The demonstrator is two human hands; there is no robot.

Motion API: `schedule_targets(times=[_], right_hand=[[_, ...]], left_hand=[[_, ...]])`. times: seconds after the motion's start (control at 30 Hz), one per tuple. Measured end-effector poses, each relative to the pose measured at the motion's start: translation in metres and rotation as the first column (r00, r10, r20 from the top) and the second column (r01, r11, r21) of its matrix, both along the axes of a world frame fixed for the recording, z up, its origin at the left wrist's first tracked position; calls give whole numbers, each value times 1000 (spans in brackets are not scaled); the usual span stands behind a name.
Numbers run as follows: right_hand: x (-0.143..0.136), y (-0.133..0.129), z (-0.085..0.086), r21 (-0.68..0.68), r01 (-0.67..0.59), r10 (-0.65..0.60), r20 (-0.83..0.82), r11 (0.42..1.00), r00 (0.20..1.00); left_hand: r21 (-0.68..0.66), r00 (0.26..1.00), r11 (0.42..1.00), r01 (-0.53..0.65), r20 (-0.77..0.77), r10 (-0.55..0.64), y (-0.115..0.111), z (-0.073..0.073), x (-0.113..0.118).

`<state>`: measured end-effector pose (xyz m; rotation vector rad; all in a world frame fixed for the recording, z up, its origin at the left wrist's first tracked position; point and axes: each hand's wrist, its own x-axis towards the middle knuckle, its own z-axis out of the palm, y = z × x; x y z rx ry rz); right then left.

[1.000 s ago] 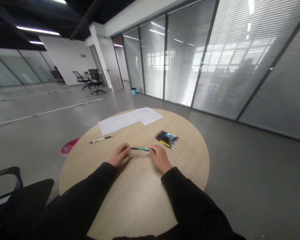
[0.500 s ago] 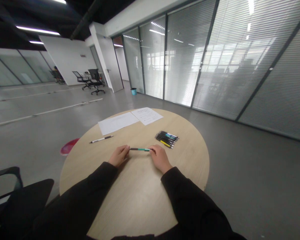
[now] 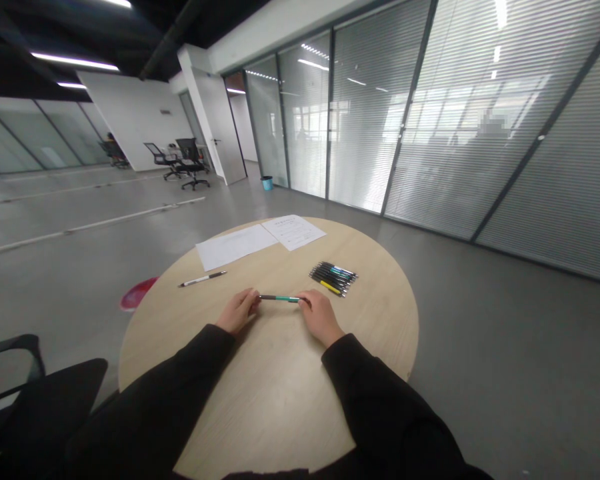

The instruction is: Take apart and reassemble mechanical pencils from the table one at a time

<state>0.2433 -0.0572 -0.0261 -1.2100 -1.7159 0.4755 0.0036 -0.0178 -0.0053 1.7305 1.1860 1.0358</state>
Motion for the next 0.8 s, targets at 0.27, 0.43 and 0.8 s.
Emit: schedule_targets(times=[0.27, 0.43, 0.8], right_hand=[[0, -2, 3, -1, 1, -1, -2, 1000, 1000], [0, 0, 1, -4, -1, 1, -5, 1000, 1000], [0, 0, 1, 0, 5, -5, -6, 1000, 1000]], left_hand=[[35, 991, 999, 39, -126, -34, -1, 2, -3], [65, 994, 996, 68, -91, -62, 1, 0, -3], [63, 994, 992, 105, -13, -105, 1, -1, -4]])
